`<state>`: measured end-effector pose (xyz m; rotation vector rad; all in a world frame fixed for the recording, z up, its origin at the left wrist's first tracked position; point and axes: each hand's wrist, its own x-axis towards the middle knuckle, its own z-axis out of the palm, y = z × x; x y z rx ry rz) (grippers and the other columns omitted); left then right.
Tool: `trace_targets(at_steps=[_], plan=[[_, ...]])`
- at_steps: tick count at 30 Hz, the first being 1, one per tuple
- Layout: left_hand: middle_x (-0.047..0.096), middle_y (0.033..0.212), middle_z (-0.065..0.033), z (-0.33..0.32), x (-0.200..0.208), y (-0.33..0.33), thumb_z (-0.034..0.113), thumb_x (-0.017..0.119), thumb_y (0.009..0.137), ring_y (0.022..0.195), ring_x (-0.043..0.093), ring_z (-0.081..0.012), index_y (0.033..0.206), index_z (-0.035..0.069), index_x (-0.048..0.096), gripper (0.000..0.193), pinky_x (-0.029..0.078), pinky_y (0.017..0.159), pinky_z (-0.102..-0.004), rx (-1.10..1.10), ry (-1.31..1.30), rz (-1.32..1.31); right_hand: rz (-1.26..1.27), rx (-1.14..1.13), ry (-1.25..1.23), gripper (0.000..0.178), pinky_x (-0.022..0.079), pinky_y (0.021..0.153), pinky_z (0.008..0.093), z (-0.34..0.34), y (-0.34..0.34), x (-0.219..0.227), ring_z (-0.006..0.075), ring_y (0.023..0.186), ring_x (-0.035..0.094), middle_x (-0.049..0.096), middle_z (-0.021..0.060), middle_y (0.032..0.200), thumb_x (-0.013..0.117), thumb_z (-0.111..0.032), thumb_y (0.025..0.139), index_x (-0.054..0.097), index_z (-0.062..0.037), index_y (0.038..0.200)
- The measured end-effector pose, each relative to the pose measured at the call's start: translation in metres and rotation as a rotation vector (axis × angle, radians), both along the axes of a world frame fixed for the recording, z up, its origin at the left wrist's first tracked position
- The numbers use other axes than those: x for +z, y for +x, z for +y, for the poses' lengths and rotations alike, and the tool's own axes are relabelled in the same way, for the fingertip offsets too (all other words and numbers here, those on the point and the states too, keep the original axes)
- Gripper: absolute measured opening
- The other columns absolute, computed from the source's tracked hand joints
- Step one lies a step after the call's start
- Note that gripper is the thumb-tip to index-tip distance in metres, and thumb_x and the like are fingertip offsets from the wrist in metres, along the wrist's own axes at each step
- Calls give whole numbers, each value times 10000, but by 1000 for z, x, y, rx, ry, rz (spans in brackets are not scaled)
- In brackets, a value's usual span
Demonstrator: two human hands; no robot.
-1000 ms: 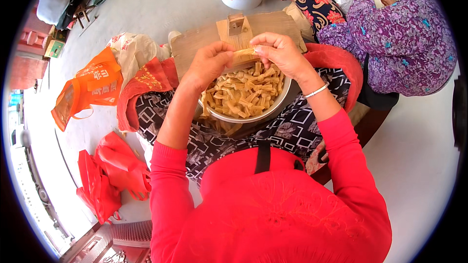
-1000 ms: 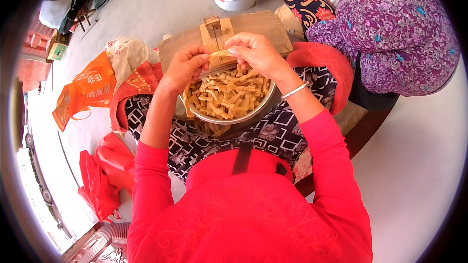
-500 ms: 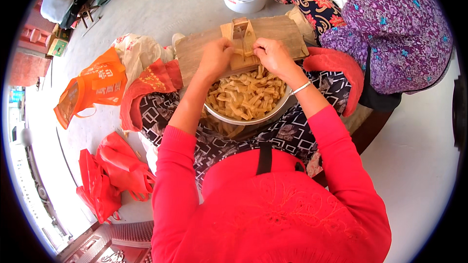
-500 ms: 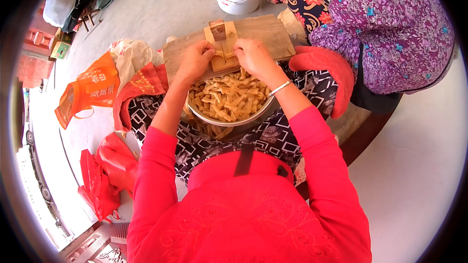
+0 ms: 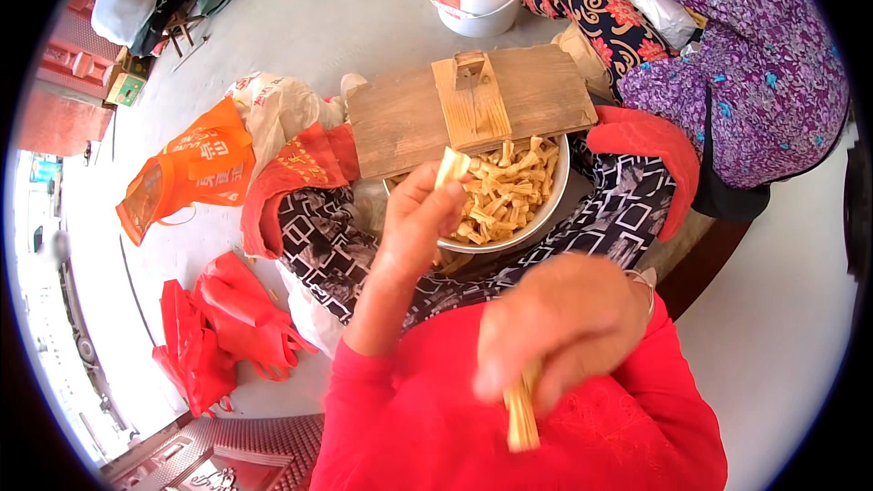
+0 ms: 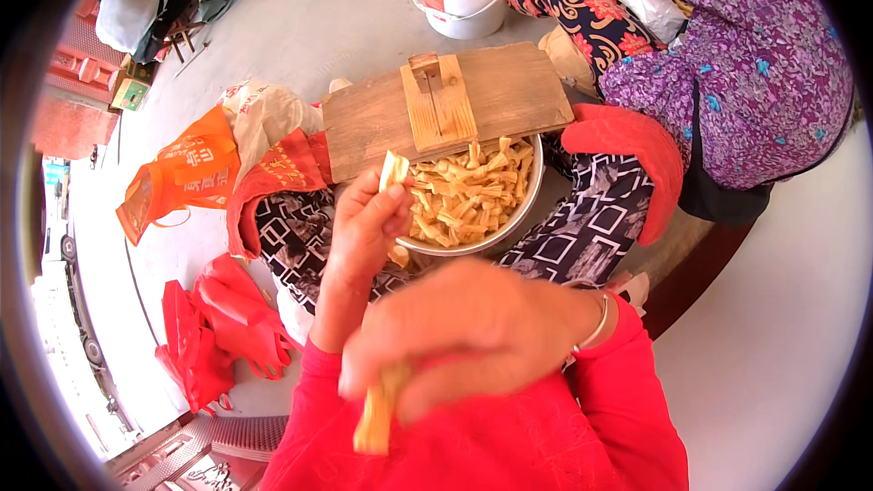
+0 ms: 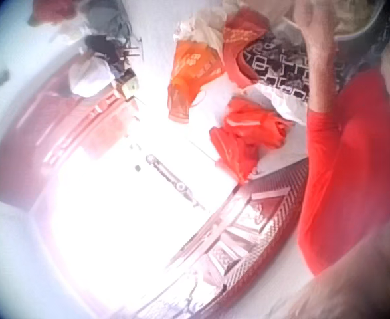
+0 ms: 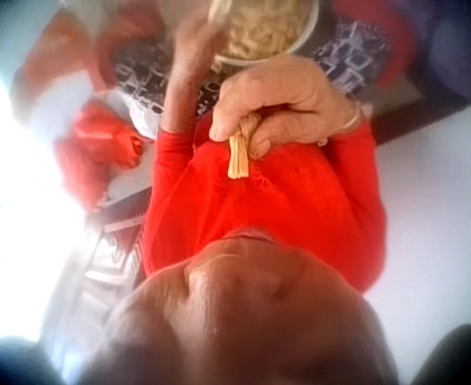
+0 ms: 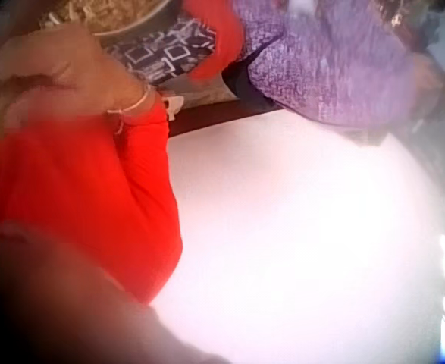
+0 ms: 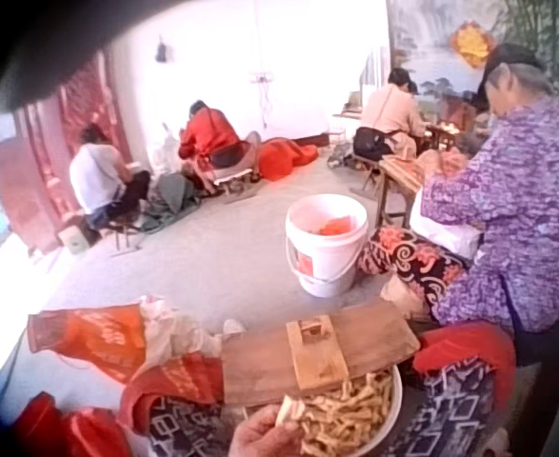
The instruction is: The person is preparing long strips of dough by pulling them through a wooden slot and folding them into a bowl.
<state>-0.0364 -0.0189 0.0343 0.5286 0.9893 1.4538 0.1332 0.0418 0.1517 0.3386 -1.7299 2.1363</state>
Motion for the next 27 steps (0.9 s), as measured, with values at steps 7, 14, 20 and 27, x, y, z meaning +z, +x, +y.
trace_targets(at_steps=[7, 14, 20, 27], plan=[[472, 702, -6, -28, 16, 12, 101, 555, 930, 542, 346, -58, 1014, 6, 578, 129, 301, 493, -207, 13, 62, -9, 535, -99, -7, 143, 481, 515, 283, -42, -16, 19, 216, 607, 598, 600, 139, 805, 600, -40, 879, 631, 88, 936], [521, 794, -27, -49, 6, 12, 141, 519, 949, 628, 404, -78, 1117, -9, 583, 234, 355, 575, -214, -7, 4, 50, 578, -676, 358, 40, 435, 566, 315, -55, -5, 4, 220, 710, 571, 611, 77, 830, 600, -84, 830, 612, -46, 824], [607, 910, -11, -70, -25, 27, 82, 508, 957, 711, 512, -86, 1183, 2, 612, 261, 451, 675, -237, -149, -109, 524, 104, -446, 464, 183, 486, 555, 300, -21, 16, -12, 207, 601, 603, 663, 112, 803, 703, -73, 806, 657, 30, 950], [505, 685, -4, -72, -41, 33, 165, 487, 966, 649, 471, -100, 1020, -46, 617, 253, 413, 608, -255, -365, -195, 664, -582, -769, 497, 503, 492, 786, 353, 11, 11, -154, 303, 894, 616, 639, 161, 1006, 721, -259, 807, 562, -11, 1214]])
